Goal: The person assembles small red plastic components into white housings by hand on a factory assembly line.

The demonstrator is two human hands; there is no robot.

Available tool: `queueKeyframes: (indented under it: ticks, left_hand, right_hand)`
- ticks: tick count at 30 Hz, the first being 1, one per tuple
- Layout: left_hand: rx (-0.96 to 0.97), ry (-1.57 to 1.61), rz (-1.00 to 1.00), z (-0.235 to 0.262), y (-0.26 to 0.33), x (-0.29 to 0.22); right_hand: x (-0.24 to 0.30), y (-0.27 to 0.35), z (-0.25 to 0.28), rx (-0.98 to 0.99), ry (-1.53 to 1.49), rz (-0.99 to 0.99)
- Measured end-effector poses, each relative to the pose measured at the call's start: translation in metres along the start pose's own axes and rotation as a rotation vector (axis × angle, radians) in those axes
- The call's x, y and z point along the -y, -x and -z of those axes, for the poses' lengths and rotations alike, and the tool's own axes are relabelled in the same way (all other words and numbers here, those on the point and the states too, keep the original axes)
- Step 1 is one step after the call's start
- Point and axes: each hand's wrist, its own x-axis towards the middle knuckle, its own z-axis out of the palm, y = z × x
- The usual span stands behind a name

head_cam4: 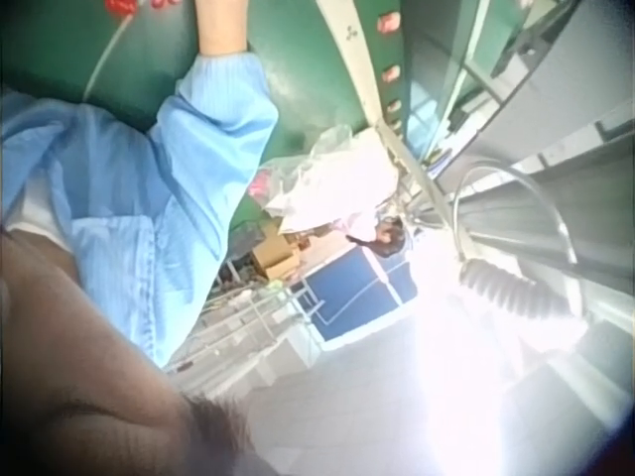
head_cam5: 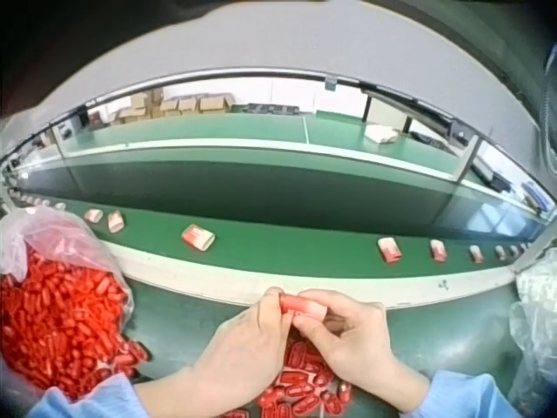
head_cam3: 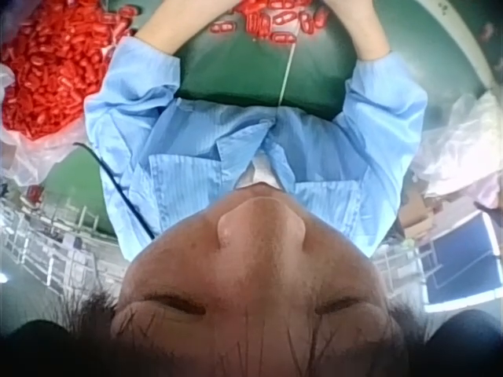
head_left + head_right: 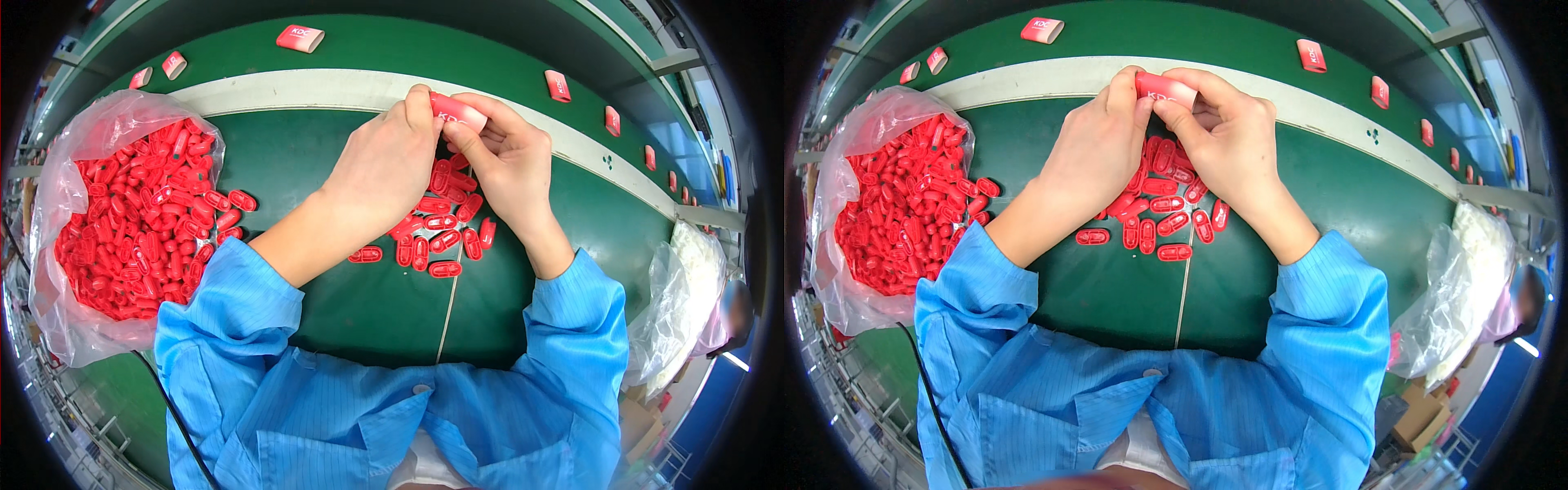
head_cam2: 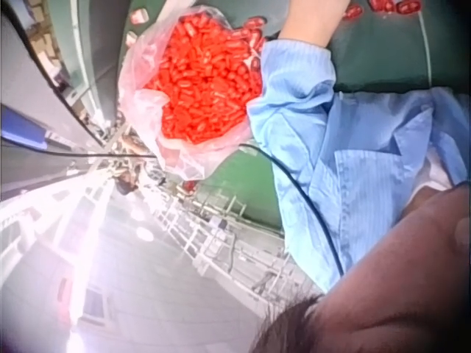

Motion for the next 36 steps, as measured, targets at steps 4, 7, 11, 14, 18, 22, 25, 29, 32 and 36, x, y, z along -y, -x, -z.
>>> queueKeyframes:
  ticks: [4,7,11,14,18,22,25,29,32,36]
  left_hand:
    - [-0.002,-0.016,-0.004,-0.001,0.000,0.000]
    - [-0.014,0.011,0.013,-0.001,-0.002,0.000]
    - [-0.195,0.272,-0.080,-0.002,-0.035,0.016]
    - [0.084,0.516,0.115,0.006,-0.064,0.044]
    - [0.000,0.027,0.160,0.007,-0.083,0.066]
    - [-0.171,-0.276,0.025,0.005,-0.077,0.085]
    - [-0.238,-0.261,-0.186,0.003,-0.066,0.061]
    - [0.234,-0.189,-0.206,-0.004,-0.032,-0.011]
    - [0.200,-0.262,-0.299,-0.013,-0.027,-0.010]
    - [0.196,0.186,-0.022,0.005,-0.033,0.002]
  right_hand:
    - [0.003,0.001,0.000,0.000,0.026,-0.025]
    - [0.006,0.001,-0.001,-0.033,0.132,0.104]
    - [0.002,-0.028,0.011,0.044,-0.178,-0.062]
    - [-0.022,-0.054,0.029,0.078,0.334,0.033]
    - [-0.068,-0.090,0.095,-0.105,0.983,0.293]
    - [-0.077,-0.101,0.116,0.070,1.020,0.030]
    - [-0.056,-0.095,0.115,0.114,0.938,-0.179]
    - [-0.033,-0.079,0.108,0.090,0.937,-0.240]
    - [-0.022,-0.056,0.098,0.097,0.277,-0.245]
    - [-0.003,-0.030,0.073,0.251,-0.249,-0.405]
